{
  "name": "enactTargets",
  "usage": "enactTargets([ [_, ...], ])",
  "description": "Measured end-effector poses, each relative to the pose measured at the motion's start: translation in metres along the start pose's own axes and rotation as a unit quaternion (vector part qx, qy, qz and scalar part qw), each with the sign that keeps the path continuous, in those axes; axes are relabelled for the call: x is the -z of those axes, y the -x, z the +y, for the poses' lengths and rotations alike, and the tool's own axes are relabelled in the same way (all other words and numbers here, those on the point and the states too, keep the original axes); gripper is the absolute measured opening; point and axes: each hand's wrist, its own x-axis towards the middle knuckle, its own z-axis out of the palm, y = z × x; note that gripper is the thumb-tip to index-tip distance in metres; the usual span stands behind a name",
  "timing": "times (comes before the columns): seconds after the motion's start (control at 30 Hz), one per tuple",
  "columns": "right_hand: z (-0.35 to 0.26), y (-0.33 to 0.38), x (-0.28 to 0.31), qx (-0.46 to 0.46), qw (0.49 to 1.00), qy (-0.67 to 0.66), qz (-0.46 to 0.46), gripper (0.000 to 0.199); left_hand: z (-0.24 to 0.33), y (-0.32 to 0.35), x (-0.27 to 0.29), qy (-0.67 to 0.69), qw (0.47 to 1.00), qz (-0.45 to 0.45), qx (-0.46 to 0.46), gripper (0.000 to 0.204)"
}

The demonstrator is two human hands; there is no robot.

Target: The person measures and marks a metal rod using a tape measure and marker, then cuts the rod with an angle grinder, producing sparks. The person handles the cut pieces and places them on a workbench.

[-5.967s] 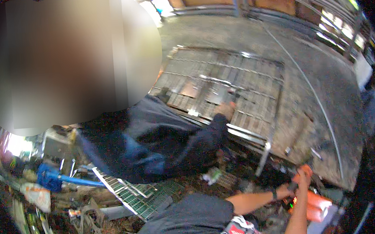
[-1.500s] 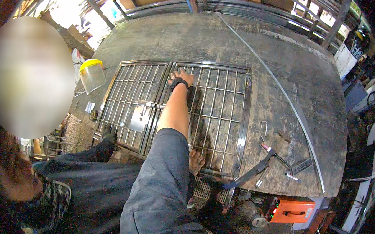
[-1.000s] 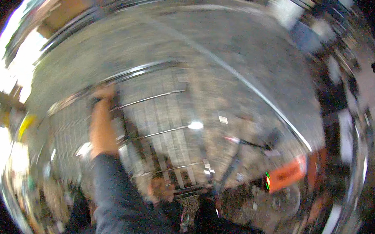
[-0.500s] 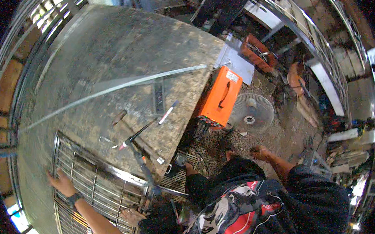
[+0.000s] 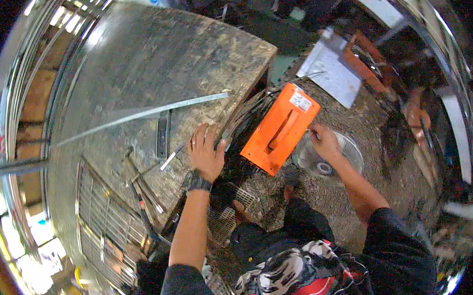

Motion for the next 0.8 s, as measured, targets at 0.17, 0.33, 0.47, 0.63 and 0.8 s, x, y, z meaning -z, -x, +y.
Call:
enactTargets([
  [0.17,0.016,-0.113,-0.074,0.19,0.965,0.094,-0.156,0.032,-0.019,-0.026,-0.034,-0.082,0.994,-0.06,0.029,0.053],
  [0.33,0.015,-0.184,-0.182,0.156,0.931,0.174,-0.281,0.048,-0.028,-0.032,-0.048,-0.167,0.983,-0.074,0.0,0.06],
  [0.47,0.008,-0.225,-0.25,0.206,0.908,0.163,-0.327,0.034,-0.025,-0.034,-0.037,-0.107,0.987,-0.109,0.048,0.051],
  [0.63,0.018,-0.256,-0.286,0.264,0.853,0.265,-0.365,0.03,-0.026,-0.032,-0.04,-0.058,0.996,-0.061,0.013,0.05],
  [0.8,0.031,-0.277,-0.291,0.276,0.81,0.353,-0.378,0.027,-0.037,-0.023,-0.046,-0.047,0.999,-0.014,-0.016,0.051],
])
